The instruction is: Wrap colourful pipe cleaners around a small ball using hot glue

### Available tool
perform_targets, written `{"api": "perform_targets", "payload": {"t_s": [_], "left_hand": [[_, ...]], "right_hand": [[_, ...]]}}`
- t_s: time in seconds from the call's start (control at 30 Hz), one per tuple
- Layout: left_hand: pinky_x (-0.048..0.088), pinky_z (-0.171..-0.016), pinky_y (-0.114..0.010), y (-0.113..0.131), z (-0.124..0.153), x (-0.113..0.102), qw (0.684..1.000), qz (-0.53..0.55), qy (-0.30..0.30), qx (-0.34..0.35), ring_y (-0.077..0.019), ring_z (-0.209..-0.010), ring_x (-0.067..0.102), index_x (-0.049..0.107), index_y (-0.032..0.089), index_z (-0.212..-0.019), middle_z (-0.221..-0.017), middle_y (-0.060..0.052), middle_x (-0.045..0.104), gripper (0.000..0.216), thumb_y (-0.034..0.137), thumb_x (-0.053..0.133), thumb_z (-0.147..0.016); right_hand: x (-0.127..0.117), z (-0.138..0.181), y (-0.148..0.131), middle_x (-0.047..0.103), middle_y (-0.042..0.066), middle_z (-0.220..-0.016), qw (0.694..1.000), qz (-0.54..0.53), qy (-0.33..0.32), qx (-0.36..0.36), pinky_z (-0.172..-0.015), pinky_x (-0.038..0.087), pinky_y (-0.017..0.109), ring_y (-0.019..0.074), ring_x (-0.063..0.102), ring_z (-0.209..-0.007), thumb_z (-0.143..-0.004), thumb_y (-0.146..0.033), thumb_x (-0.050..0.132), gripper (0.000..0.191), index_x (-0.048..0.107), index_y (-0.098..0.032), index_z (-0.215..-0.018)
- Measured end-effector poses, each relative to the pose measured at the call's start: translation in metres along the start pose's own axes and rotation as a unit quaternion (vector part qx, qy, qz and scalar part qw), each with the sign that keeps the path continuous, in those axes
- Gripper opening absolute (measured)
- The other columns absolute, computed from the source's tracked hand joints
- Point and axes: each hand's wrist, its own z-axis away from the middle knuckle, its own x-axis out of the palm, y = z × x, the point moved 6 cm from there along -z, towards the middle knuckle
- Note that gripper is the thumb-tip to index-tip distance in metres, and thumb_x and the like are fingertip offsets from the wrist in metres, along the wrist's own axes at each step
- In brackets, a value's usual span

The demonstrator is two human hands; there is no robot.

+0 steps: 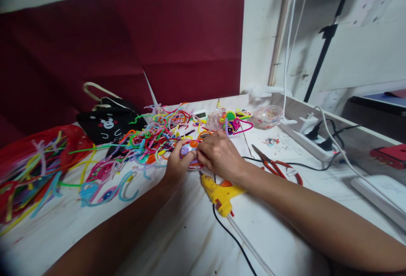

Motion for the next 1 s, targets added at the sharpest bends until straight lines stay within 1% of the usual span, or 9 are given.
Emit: {"api": "perform_targets", "payload": {"t_s": [0.07,0.17,0.23,0.33,0.53,0.8,0.93,1.0], "left_hand": [[0.063,-0.124,-0.052,-0.0010,0.0005,0.0007,1.000,0.000,-0.001,-0.001,-0.0356,-0.130,0.082,0.076,0.024,-0.121,-0.131,-0.012,0.088,0.041,0.033,0.077,-0.081],[0.063,-0.122,-0.050,-0.0033,0.0013,0.0017,1.000,-0.001,0.000,-0.002,-0.0342,-0.129,0.082,0.076,0.024,-0.123,-0.130,-0.010,0.088,0.041,0.033,0.077,-0.082],[0.063,-0.122,-0.049,-0.0046,0.0012,0.0014,1.000,-0.002,0.003,0.000,-0.0338,-0.128,0.082,0.076,0.025,-0.124,-0.129,-0.009,0.088,0.041,0.033,0.078,-0.083],[0.063,-0.121,-0.049,-0.0052,-0.0002,-0.0010,1.000,-0.006,0.018,0.009,-0.0339,-0.128,0.081,0.077,0.025,-0.122,-0.127,-0.008,0.088,0.040,0.032,0.080,-0.083],[0.064,-0.119,-0.049,-0.0061,-0.0023,-0.0031,0.999,-0.008,0.032,0.014,-0.0337,-0.126,0.082,0.077,0.026,-0.124,-0.128,-0.009,0.088,0.040,0.032,0.082,-0.084],[0.063,-0.123,-0.048,-0.0088,-0.0024,-0.0017,0.999,-0.004,0.040,-0.001,-0.0331,-0.131,0.081,0.077,0.025,-0.124,-0.131,-0.009,0.088,0.038,0.029,0.082,-0.086],[0.063,-0.122,-0.048,-0.0093,-0.0024,-0.0010,0.999,-0.002,0.038,0.006,-0.0327,-0.129,0.082,0.076,0.024,-0.124,-0.130,-0.011,0.088,0.037,0.029,0.079,-0.088],[0.063,-0.122,-0.048,-0.0103,-0.0020,-0.0004,0.999,0.002,0.040,0.010,-0.0324,-0.129,0.082,0.076,0.024,-0.124,-0.131,-0.010,0.088,0.037,0.030,0.079,-0.088]], "right_hand": [[0.0024,0.0011,-0.0001,0.083,0.006,-0.084,1.000,-0.001,-0.003,0.001,-0.088,0.048,0.043,0.0241,0.073,-0.079,-0.120,-0.021,0.061,0.034,0.082,-0.023,-0.093],[0.0060,0.0032,0.0006,0.082,0.006,-0.084,1.000,-0.003,-0.004,0.007,-0.087,0.047,0.044,0.0236,0.070,-0.077,-0.122,-0.023,0.059,0.037,0.081,-0.023,-0.093],[0.0070,0.0041,0.0005,0.081,0.006,-0.083,1.000,-0.004,-0.001,0.008,-0.086,0.046,0.043,0.0231,0.068,-0.076,-0.122,-0.023,0.060,0.035,0.081,-0.022,-0.094],[0.0056,0.0038,-0.0008,0.082,0.006,-0.083,1.000,-0.002,-0.001,0.008,-0.087,0.046,0.042,0.0231,0.071,-0.077,-0.120,-0.022,0.064,0.030,0.081,-0.022,-0.095],[-0.0003,0.0005,-0.0015,0.087,0.007,-0.088,0.999,0.027,-0.012,0.029,-0.091,0.052,0.043,0.0258,0.078,-0.083,-0.116,-0.022,0.066,0.027,0.083,-0.023,-0.095],[0.0055,0.0017,-0.0025,0.087,0.005,-0.084,0.998,-0.024,0.013,0.056,-0.087,0.056,0.040,0.0232,0.078,-0.077,-0.113,-0.018,0.071,0.022,0.085,-0.024,-0.096],[0.0050,0.0029,-0.0061,0.086,0.005,-0.083,0.998,-0.025,0.037,0.048,-0.085,0.054,0.039,0.0230,0.078,-0.077,-0.111,-0.016,0.073,0.022,0.083,-0.023,-0.093],[0.0055,0.0033,-0.0075,0.086,0.005,-0.083,0.998,-0.023,0.039,0.049,-0.085,0.053,0.038,0.0227,0.077,-0.078,-0.111,-0.015,0.073,0.022,0.082,-0.023,-0.092]]}}
